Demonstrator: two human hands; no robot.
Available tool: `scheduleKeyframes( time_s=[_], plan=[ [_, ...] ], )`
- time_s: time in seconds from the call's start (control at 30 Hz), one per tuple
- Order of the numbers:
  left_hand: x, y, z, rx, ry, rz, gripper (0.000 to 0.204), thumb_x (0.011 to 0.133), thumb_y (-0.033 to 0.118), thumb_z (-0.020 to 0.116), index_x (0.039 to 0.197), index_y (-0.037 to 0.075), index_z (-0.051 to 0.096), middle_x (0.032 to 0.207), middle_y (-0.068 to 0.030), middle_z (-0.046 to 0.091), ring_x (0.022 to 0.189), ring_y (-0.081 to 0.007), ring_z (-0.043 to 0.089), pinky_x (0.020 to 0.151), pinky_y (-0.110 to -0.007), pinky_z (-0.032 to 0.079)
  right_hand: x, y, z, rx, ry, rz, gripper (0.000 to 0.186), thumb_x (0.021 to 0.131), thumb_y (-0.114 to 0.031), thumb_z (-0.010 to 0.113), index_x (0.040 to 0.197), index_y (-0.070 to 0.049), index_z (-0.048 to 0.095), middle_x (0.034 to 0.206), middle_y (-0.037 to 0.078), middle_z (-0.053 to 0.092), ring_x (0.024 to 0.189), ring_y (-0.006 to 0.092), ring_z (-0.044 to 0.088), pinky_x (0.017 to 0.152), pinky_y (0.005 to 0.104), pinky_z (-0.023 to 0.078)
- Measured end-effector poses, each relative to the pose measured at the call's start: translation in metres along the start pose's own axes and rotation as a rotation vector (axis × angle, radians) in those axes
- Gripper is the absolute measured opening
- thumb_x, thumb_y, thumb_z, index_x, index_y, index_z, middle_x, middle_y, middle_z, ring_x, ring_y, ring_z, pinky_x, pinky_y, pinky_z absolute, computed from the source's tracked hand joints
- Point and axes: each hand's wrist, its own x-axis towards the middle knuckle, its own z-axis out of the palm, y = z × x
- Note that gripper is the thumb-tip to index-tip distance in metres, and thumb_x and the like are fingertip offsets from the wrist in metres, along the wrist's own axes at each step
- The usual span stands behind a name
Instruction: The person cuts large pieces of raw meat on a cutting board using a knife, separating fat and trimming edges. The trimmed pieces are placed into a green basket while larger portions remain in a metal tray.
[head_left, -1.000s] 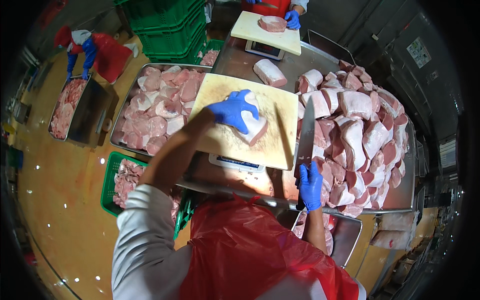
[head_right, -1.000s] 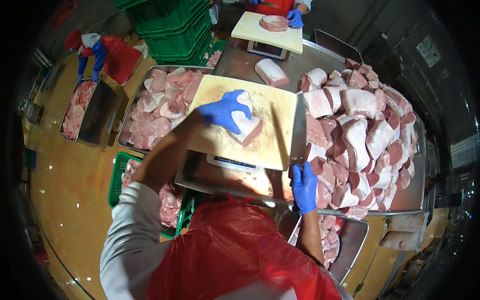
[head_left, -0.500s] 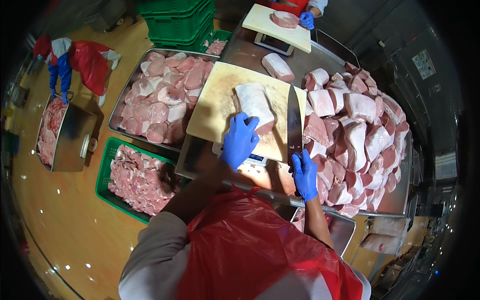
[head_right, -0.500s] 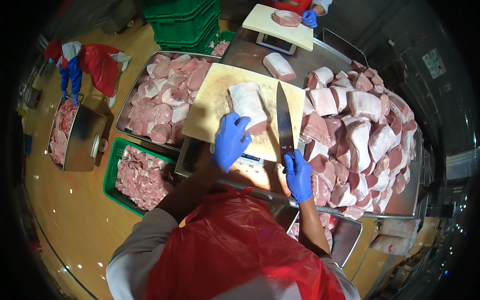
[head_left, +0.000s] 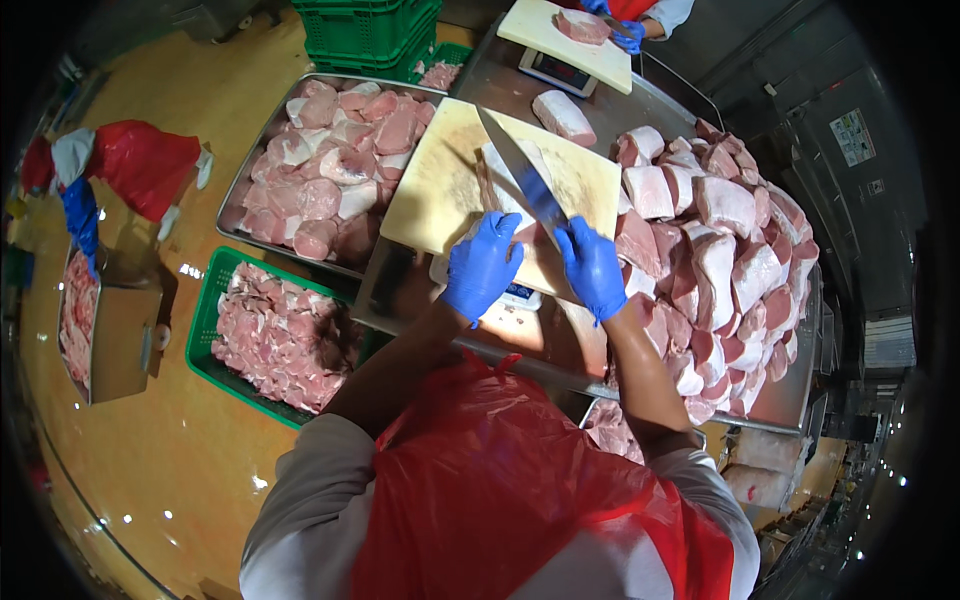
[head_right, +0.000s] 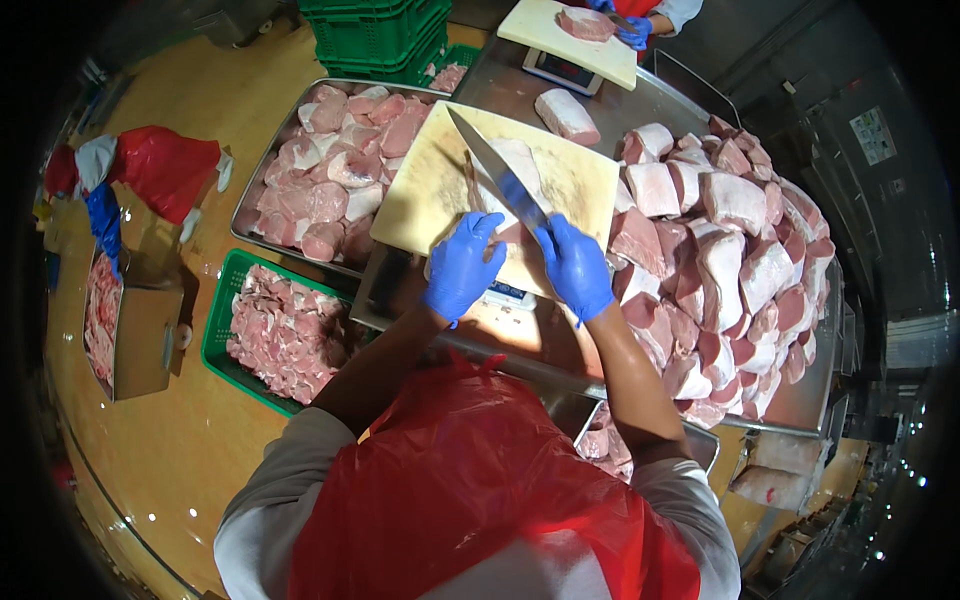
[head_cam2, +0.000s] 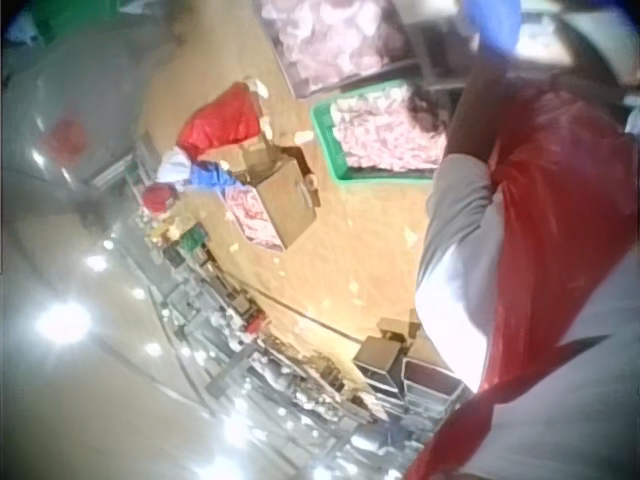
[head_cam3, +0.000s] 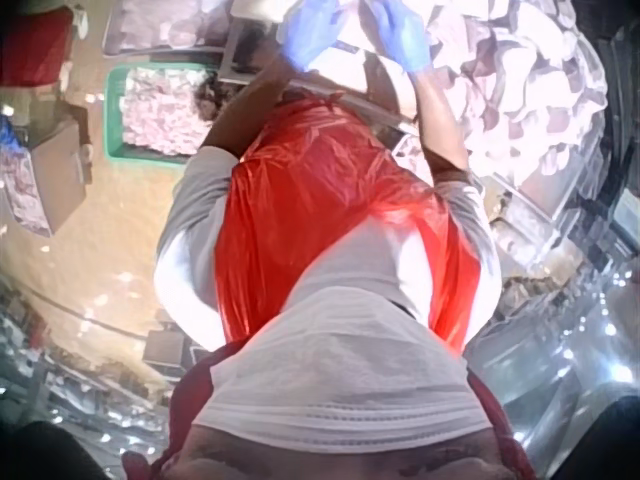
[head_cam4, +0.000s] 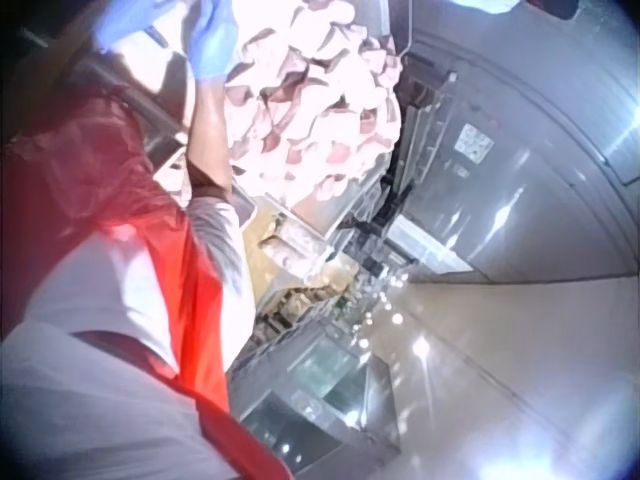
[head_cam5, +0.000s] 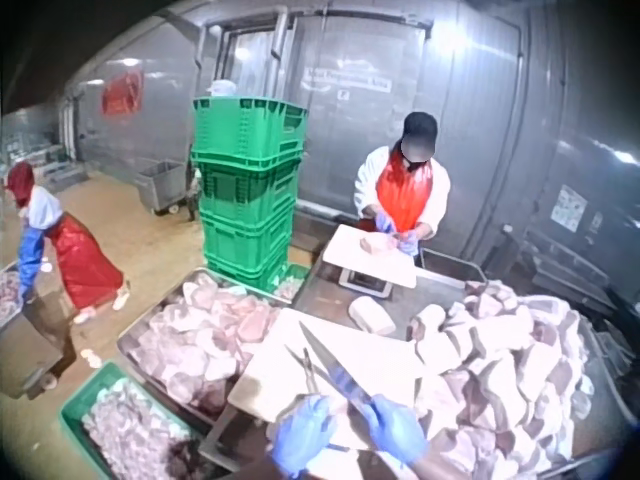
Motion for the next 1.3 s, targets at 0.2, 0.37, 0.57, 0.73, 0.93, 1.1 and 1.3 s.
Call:
scheduleKeyframes(
  time_s=[0.2,0.37,0.57,0.73,0.93,1.1,1.3],
  plan=[
    [-0.025,-0.075,-0.042,-0.243,0.162,-0.261,0.017,0.087,0.006,0.065,0.103,0.005,0.069,0.095,-0.0122,0.071,0.083,-0.0286,0.071,0.076,-0.037,0.056,0.010,-0.014,-0.035,0.143,0.202,0.137,0.017,0.097,-0.016,0.066,0.101,0.001,0.064,0.081,0.020,0.069,0.070,0.0342,0.068,0.063,0.0395,0.052],
    [-0.018,-0.082,-0.094,0.085,0.241,-0.267,0.016,0.086,0.008,0.066,0.101,0.004,0.070,0.093,-0.0130,0.072,0.082,-0.0291,0.070,0.076,-0.039,0.056,-0.016,0.029,-0.043,0.118,0.279,0.218,0.016,0.096,-0.013,0.070,0.098,0.002,0.064,0.079,0.012,0.071,0.064,0.0156,0.064,0.061,0.0320,0.052],
    [-0.015,-0.059,-0.053,-0.013,0.195,-0.073,0.018,0.086,0.010,0.069,0.103,0.006,0.071,0.093,-0.0126,0.071,0.081,-0.0277,0.070,0.074,-0.039,0.056,-0.014,0.026,-0.033,0.127,0.123,0.200,0.018,0.097,-0.013,0.067,0.107,0.001,0.063,0.097,0.016,0.076,0.082,0.0264,0.076,0.068,0.0354,0.056],
    [-0.010,-0.008,0.001,-0.087,0.192,-0.112,0.022,0.086,0.016,0.072,0.107,0.009,0.070,0.095,-0.0113,0.069,0.080,-0.0289,0.069,0.071,-0.039,0.056,-0.001,0.022,-0.002,0.072,-0.003,0.013,0.018,0.098,-0.022,0.064,0.105,-0.005,0.061,0.094,0.020,0.071,0.084,0.0409,0.070,0.067,0.0441,0.056],
    [-0.032,-0.018,0.030,0.112,0.113,-0.068,0.010,0.082,0.013,0.073,0.092,0.014,0.071,0.090,-0.0081,0.067,0.071,-0.0271,0.068,0.068,-0.040,0.055,0.019,0.006,0.014,-0.084,-0.114,-0.110,0.024,0.098,-0.033,0.062,0.101,-0.010,0.058,0.084,0.017,0.069,0.073,0.0394,0.068,0.061,0.0487,0.053],
    [-0.050,-0.020,0.020,0.036,0.127,-0.071,0.009,0.082,0.013,0.073,0.090,0.014,0.069,0.089,-0.0077,0.067,0.069,-0.0268,0.067,0.066,-0.040,0.055,0.027,0.006,0.012,-0.119,-0.258,-0.183,0.023,0.098,-0.029,0.063,0.101,-0.007,0.056,0.084,0.019,0.070,0.073,0.0413,0.067,0.063,0.0484,0.054],
    [-0.060,-0.036,-0.013,0.276,0.257,-0.029,0.008,0.083,0.010,0.072,0.087,0.013,0.066,0.082,-0.0053,0.066,0.067,-0.0269,0.067,0.058,-0.038,0.055,-0.031,0.093,-0.085,-0.381,-0.573,-0.127,0.015,0.098,-0.026,0.058,0.105,-0.013,0.058,0.080,0.013,0.067,0.066,0.0344,0.068,0.057,0.0448,0.054]
  ],
)
